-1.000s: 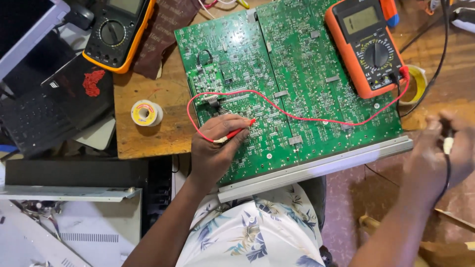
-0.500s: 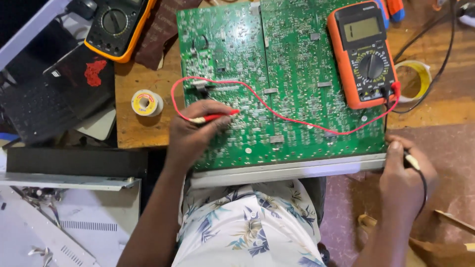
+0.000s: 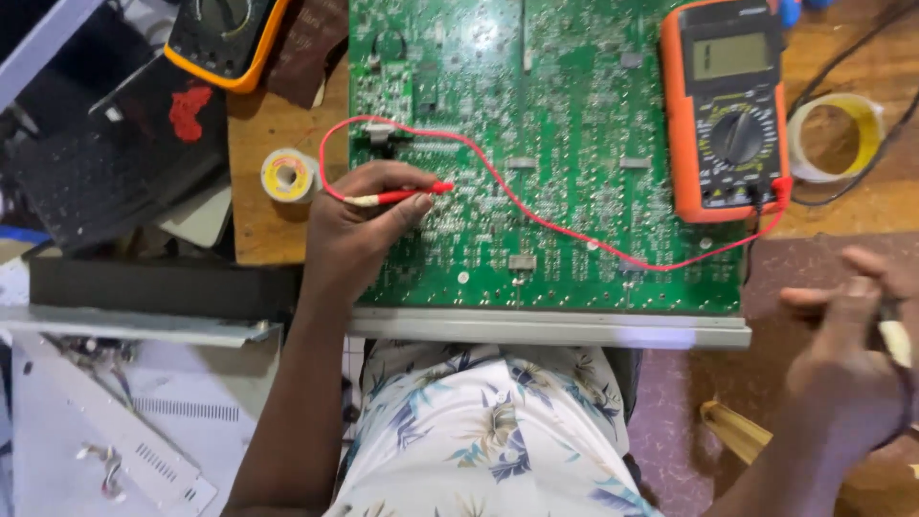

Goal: Testing various components on a large green circuit board using a digital multimeter and probes.

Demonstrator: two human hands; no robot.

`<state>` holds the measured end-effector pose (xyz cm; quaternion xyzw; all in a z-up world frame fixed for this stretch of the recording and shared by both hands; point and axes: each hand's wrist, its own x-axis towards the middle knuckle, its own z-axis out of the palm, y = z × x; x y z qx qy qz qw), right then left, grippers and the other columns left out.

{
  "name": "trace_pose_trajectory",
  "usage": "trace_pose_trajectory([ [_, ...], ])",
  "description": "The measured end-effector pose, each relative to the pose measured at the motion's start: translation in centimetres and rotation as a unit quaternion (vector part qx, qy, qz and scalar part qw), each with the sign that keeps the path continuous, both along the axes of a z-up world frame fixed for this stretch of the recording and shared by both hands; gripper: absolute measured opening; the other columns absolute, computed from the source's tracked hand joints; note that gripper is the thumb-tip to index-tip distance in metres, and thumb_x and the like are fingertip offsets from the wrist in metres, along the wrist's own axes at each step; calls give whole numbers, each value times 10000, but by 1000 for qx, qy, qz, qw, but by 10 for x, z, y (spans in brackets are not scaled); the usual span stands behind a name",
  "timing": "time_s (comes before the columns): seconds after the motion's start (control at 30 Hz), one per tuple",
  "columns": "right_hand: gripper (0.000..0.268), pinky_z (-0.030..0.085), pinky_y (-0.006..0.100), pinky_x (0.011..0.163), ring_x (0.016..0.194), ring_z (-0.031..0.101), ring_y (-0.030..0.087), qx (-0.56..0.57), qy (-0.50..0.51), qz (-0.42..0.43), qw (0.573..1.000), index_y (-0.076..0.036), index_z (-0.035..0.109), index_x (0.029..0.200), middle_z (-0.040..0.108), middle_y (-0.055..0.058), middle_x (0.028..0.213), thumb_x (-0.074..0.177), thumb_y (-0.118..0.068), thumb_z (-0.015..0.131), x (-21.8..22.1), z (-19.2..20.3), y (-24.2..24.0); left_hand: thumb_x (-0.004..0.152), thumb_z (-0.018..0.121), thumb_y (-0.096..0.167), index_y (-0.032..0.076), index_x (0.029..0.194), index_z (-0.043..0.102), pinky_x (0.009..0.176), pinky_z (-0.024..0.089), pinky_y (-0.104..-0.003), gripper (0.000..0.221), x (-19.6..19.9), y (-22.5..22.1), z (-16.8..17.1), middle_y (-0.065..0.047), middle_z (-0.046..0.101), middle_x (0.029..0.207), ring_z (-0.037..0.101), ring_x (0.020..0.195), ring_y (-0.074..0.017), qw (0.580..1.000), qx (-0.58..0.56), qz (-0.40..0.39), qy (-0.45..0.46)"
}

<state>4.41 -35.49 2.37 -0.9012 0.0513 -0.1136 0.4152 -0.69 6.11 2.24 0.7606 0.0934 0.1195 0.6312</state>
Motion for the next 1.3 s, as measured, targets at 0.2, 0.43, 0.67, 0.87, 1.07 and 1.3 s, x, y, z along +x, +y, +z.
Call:
trace_pose_trajectory([
  [0.2, 281, 554, 382, 1106, 1162, 735, 268, 6, -65, 237, 969, 73, 748, 1206, 781, 198, 1218, 1045, 242, 592, -22, 78, 110, 1004, 784, 29, 41, 1066, 778, 925, 612, -314, 64, -16, -25, 27, -75, 779, 1049, 747, 1027, -199, 996, 71, -43, -29],
  [0.43, 247, 464, 440, 993, 1080, 643, 333, -100, -86, 387, 912, -87, 727, 1290, 719, 92, 1137, 1089, 35, 652, 9, 15, 125, 962, 818, 53, 69, 1077, 804, 892, 615, -294, 117, -31, -54, 11, -65, 811, 1040, 748, 1000, -176, 997, 58, -44, 16],
  [0.67, 385, 532, 417, 941, 1079, 670, 309, -99, -126, 325, 932, -48, 805, 1203, 784, 111, 1145, 943, 200, 666, 27, 7, 101, 1006, 785, 30, 65, 1095, 780, 906, 626, -309, 96, -29, -48, 11, -77, 788, 1056, 753, 1015, -203, 996, 81, -1, -33],
  [0.87, 379, 514, 437, 970, 1134, 622, 375, -132, -186, 239, 944, 76, 822, 1238, 780, 200, 1177, 956, 266, 655, 36, 15, 70, 1013, 761, -17, 42, 1078, 768, 943, 621, -309, 88, -31, -38, 14, -82, 772, 1074, 744, 1046, -206, 995, 93, 26, -30],
  [1.07, 445, 519, 439, 940, 1153, 628, 384, -146, -193, 226, 944, 79, 846, 1307, 792, 197, 1182, 952, 250, 638, 42, 9, 62, 979, 741, -106, 11, 994, 727, 920, 638, -351, 118, -32, -28, 29, -142, 754, 1085, 750, 1038, -255, 989, 129, 13, -71],
  [1.3, 374, 527, 424, 1010, 1202, 652, 357, -107, -163, 234, 952, 116, 846, 1387, 766, 228, 1259, 1088, 263, 675, 43, 14, 59, 908, 691, -117, 38, 892, 677, 867, 656, -328, 156, -41, -35, 28, -130, 747, 977, 777, 943, -244, 993, 92, -53, -50],
])
